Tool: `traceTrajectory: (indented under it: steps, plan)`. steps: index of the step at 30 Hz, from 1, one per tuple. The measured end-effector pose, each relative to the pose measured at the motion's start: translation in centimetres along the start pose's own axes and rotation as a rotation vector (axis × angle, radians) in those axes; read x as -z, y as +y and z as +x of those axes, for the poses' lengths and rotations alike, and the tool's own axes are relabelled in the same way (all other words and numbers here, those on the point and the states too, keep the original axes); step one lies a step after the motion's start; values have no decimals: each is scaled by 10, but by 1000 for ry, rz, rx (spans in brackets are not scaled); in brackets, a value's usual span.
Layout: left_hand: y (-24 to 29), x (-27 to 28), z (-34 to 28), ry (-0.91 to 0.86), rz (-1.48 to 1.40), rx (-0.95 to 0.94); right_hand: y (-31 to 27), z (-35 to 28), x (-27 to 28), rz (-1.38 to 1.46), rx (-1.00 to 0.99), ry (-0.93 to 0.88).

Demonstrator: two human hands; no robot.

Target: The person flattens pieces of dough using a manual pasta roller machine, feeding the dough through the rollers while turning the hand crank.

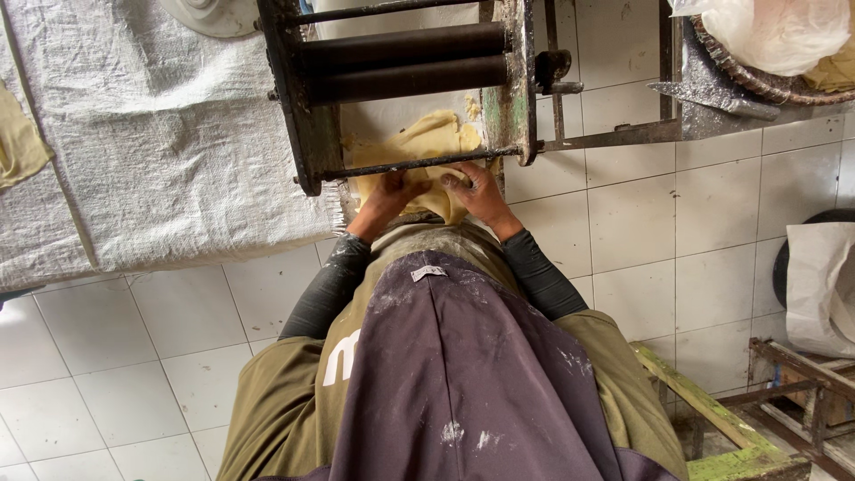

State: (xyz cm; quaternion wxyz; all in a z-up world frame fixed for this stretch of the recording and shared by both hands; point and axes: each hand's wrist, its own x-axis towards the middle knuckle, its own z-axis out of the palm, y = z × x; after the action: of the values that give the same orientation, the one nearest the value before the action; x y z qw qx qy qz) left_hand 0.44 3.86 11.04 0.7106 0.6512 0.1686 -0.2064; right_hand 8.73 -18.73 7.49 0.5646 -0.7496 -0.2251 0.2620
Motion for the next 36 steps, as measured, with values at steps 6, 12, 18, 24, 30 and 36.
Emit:
traceTrajectory:
  steps: [6,12,18,24,30,36]
  plan:
    - [-18,20,-2,153,-409,-309,38,-2,14,397,-61,238]
    - [-33,26,2,217,-579,-48,50,-2,12,531,-251,360]
    - [-21,25,-22,334,-120,51,24,-12,14,134,-199,226]
    - [-58,27,-45,495,-254,-124,6,28,0,-394,135,61]
    - [-104,41,-56,543,-744,-77,-3,73,-2,-546,164,241]
    - [-99,47,-87,404,-971,-37,-16,82,-2,-679,176,269]
